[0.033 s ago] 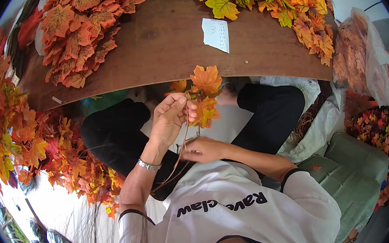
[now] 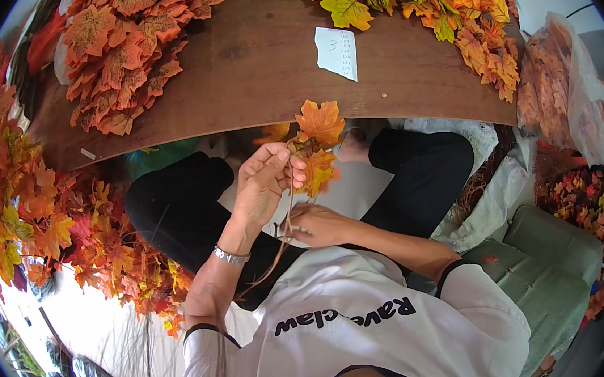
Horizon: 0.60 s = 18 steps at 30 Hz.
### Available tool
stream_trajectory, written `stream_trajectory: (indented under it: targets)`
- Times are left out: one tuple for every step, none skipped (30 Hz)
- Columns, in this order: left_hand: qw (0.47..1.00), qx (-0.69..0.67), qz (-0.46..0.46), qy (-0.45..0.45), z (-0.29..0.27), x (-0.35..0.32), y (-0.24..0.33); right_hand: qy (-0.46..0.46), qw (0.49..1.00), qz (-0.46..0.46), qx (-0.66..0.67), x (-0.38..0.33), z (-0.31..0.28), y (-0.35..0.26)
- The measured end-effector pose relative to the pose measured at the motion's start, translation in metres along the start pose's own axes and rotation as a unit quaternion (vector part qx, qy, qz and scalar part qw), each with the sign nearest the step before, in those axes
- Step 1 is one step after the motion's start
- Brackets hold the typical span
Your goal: Attaching artificial autumn leaves to a vine or branch-like structure.
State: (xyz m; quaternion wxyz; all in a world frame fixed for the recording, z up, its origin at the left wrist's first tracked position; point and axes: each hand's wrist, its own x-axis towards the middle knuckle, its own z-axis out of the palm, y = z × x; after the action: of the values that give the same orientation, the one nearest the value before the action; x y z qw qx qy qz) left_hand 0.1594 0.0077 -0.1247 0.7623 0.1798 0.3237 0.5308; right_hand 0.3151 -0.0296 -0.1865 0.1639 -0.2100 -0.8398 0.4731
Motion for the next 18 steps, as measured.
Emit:
stream_trajectory:
  targets:
    - [1.000,-0.003,0.000,0.002,0.000,-0.001,0.001,-0.003,1.000,0.002,0.001,-0.007,0.010,0.006]
    - [1.000,-0.002,0.003,-0.003,0.002,0.000,0.003,-0.070,0.995,0.063,-0.019,-0.015,0.015,0.009]
    - [1.000,0.001,0.006,-0.007,0.003,0.001,0.006,-0.136,0.982,0.122,-0.039,-0.020,0.016,0.010]
    - [1.000,0.001,0.008,-0.005,0.001,0.001,0.009,-0.221,0.964,0.145,-0.032,-0.018,0.005,-0.004]
    - [1.000,0.002,0.010,-0.009,0.000,0.000,0.013,-0.222,0.964,0.143,-0.031,-0.019,-0.003,-0.014]
    - [1.000,0.003,0.013,-0.016,-0.002,-0.001,0.016,-0.210,0.968,0.134,-0.021,-0.022,-0.011,-0.023]
    - [1.000,0.003,0.015,-0.016,-0.005,-0.001,0.019,-0.196,0.972,0.126,-0.010,-0.025,-0.020,-0.031]
    - [1.000,0.011,0.007,-0.009,-0.008,-0.001,0.024,-0.137,0.984,0.095,0.055,-0.026,-0.028,-0.038]
    - [1.000,0.020,0.000,-0.002,-0.008,-0.002,0.026,-0.138,0.985,0.092,0.054,-0.023,-0.034,-0.050]
    - [1.000,0.021,0.004,0.000,-0.007,-0.002,0.028,-0.142,0.983,0.029,0.113,-0.018,-0.038,-0.065]
    - [0.999,0.038,-0.017,-0.006,-0.005,-0.002,0.030,-0.145,0.974,-0.035,0.171,-0.012,-0.035,-0.075]
    - [0.998,0.056,-0.038,-0.015,-0.003,-0.001,0.032,-0.144,0.966,-0.099,0.193,-0.007,-0.018,-0.080]
    - [0.995,0.075,-0.059,-0.022,0.000,0.000,0.035,-0.142,0.952,-0.165,0.215,0.003,0.005,-0.088]
    - [0.995,0.079,-0.054,-0.020,0.001,0.000,0.035,-0.209,0.919,-0.209,0.262,0.018,0.020,-0.101]
    - [0.991,0.101,-0.087,-0.027,0.000,0.003,0.033,-0.274,0.877,-0.252,0.305,0.035,0.035,-0.115]
    - [0.985,0.124,-0.117,-0.032,-0.001,0.005,0.031,-0.307,0.811,-0.255,0.427,0.047,0.060,-0.128]
    - [0.985,0.130,-0.108,-0.028,-0.004,0.007,0.028,-0.337,0.729,-0.253,0.540,0.054,0.085,-0.141]
    - [0.983,0.134,-0.126,-0.027,-0.008,0.009,0.021,-0.348,0.724,-0.262,0.534,0.059,0.106,-0.144]
